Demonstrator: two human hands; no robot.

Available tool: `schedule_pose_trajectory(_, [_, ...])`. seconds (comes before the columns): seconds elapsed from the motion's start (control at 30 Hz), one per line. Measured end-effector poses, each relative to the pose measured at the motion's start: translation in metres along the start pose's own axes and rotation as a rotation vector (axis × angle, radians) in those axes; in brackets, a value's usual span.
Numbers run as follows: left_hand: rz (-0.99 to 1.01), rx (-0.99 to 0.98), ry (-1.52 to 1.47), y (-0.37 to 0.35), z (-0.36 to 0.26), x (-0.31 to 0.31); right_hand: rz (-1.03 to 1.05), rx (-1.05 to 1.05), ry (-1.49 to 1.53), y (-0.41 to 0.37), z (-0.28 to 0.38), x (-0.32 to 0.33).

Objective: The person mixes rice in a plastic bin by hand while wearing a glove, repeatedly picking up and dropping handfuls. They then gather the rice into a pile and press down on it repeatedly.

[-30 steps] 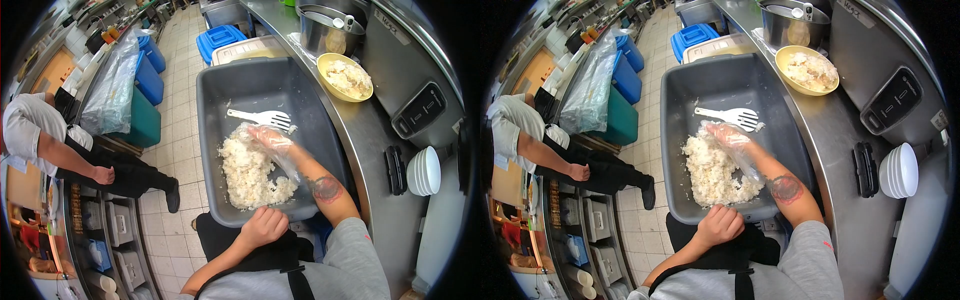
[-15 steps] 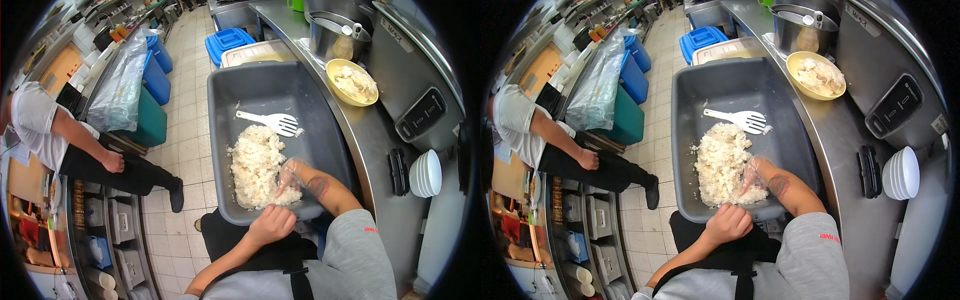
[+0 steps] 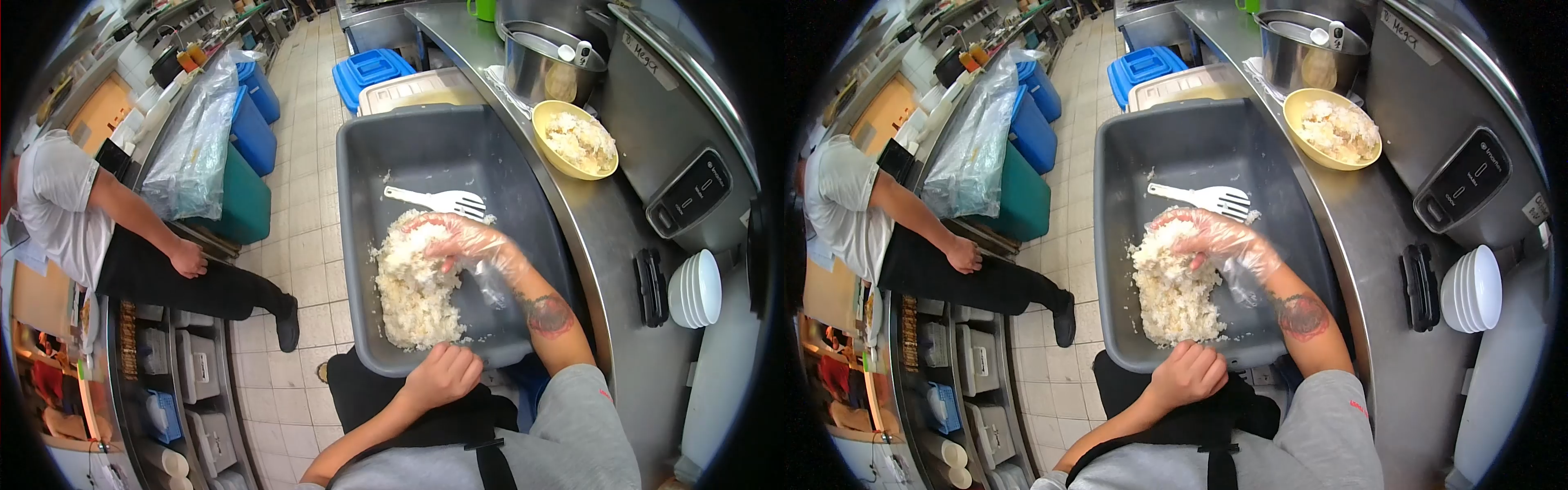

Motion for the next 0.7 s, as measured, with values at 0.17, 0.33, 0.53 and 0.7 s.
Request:
schedule_pose_trajectory(0.17, [0.026, 0.008, 0.016, -0.001, -0.001, 0.001, -0.106, -0.031, -0.35, 0.014, -0.02, 0.015])
schedule_pose_trajectory(0.33, [-0.016, 0.003, -0.003, -0.001, 0.0, -0.001, -0.175, 0.028, -0.892, 0.028, -0.066, 0.036])
schedule_pose_trajectory(0.53, [-0.005, 0.006, 0.006, 0.0, 0.0, 0.001, -0.333, 0.12, -0.941, 0.018, -0.059, 0.048])
schedule_pose_trajectory(0.7, [-0.018, 0.001, 0.013, 0.0, 0.0, 0.0, -0.138, -0.087, -0.1, 0.005, -0.043, 0.048])
Point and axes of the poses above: each hand's wrist, its own y-axis towards the middle knuckle, its own x-axis out of the back of the hand, z = x × y, the point moved 3 cm from there along y, towards the middle knuckle, and after that the axes turned 7 degrees about x, right-handed, at the moved point
